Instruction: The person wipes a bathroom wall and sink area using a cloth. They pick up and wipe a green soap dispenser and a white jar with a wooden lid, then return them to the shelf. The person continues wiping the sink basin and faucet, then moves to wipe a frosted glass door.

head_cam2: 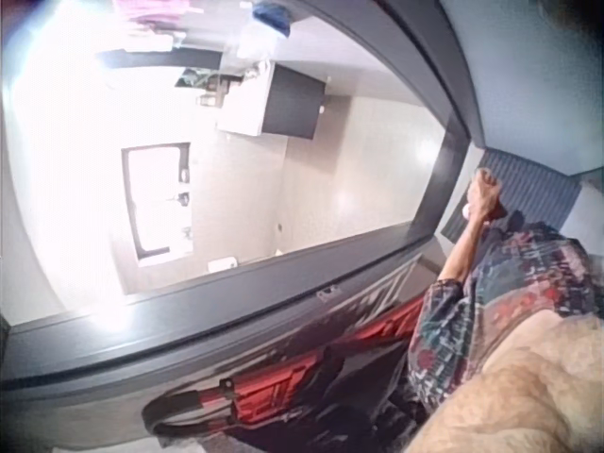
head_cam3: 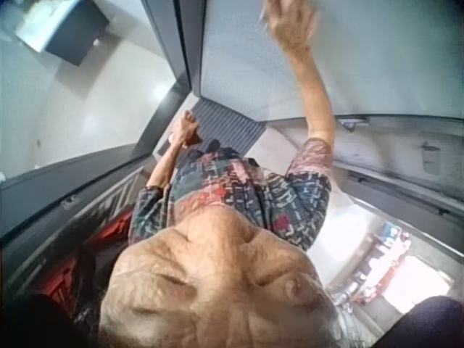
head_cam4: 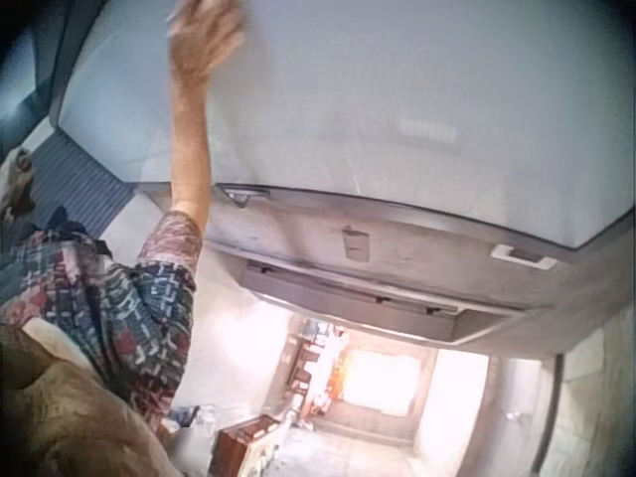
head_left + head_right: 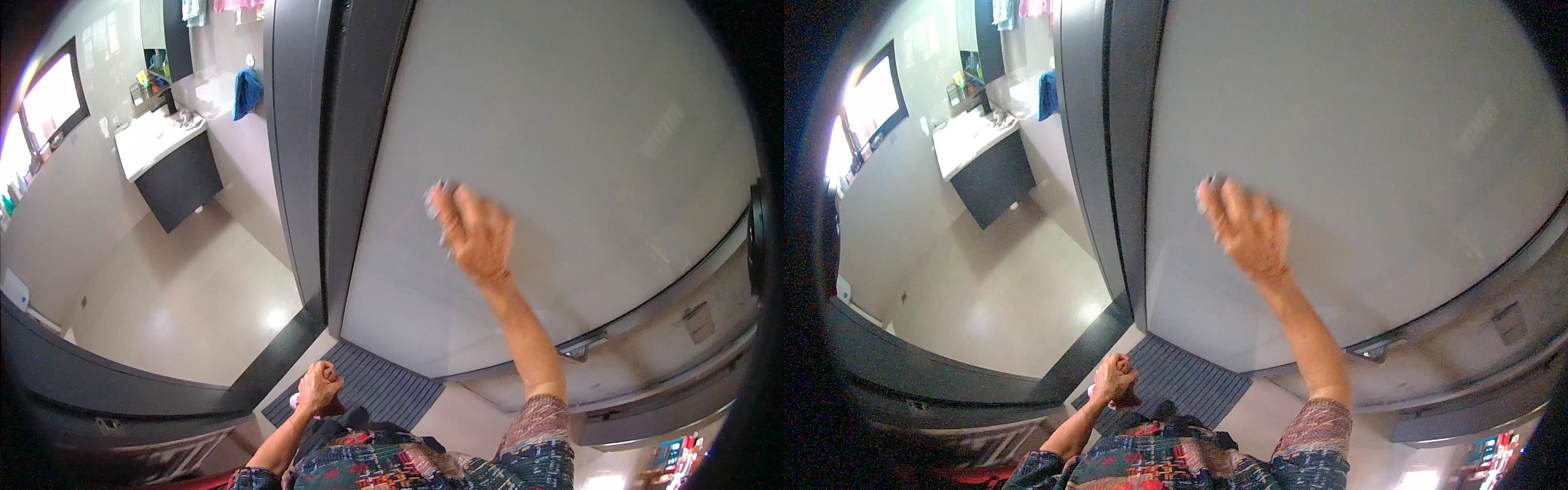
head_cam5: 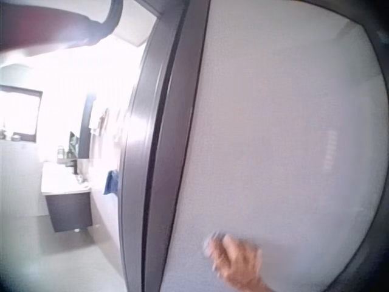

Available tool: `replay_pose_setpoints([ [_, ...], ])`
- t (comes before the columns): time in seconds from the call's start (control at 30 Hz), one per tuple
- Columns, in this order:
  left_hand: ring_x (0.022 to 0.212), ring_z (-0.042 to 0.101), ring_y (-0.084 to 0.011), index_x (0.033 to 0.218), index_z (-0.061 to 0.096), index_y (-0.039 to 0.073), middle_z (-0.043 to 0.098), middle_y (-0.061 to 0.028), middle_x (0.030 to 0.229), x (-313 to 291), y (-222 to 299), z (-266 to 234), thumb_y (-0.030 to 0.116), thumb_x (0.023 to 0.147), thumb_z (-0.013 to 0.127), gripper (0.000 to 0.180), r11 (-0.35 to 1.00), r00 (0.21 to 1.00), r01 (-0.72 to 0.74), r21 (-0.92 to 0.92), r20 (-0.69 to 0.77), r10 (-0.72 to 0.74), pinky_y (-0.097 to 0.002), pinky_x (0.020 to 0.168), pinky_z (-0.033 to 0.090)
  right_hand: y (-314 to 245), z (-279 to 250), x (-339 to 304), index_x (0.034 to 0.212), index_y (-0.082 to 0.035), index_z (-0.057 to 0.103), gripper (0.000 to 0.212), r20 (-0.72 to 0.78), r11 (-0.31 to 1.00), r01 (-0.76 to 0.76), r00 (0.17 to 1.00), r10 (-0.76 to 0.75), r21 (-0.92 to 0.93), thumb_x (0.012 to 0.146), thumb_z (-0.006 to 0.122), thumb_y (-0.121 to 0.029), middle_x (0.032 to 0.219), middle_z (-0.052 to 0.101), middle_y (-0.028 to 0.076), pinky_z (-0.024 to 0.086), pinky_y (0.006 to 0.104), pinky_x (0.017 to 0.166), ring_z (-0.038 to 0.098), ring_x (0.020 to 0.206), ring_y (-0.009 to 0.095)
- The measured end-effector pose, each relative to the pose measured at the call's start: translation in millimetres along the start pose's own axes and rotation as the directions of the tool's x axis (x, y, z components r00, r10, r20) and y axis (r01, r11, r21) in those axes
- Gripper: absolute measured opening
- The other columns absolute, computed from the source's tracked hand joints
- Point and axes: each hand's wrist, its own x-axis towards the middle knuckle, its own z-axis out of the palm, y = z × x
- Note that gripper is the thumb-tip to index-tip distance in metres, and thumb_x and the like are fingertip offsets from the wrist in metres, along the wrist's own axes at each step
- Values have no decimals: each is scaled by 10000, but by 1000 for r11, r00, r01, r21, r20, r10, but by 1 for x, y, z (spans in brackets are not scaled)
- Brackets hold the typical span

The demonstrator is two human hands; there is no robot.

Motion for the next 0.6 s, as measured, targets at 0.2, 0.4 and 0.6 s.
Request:
replay_pose_setpoints([
  [0.2,957,588,-365,1044,576,84,591,-150,1040,-14,-19,-10,298,690,717,438,1000,1000,11,-26,-15,-12,-438,808,476,3,27,65,1292,-259,545,518,-363,955,-280,904,227,-100,795,658,-164,1169,481,3,356,313,718,473,970,183],
  [0.4,958,591,-361,1024,592,90,596,-140,1024,-46,-53,-11,313,678,725,433,996,996,84,18,38,-84,-437,797,478,-68,42,31,1368,-258,439,530,-101,991,-122,988,116,-60,856,565,-205,1181,470,-8,367,303,767,461,994,184],
  [0.6,956,590,-361,1010,601,93,596,-149,1017,-77,-89,0,324,669,749,438,992,989,126,24,74,-127,-442,790,478,-120,39,-33,1384,-223,394,521,296,991,133,947,-128,2,878,521,-205,1272,435,-24,377,295,808,427,1077,165],
])
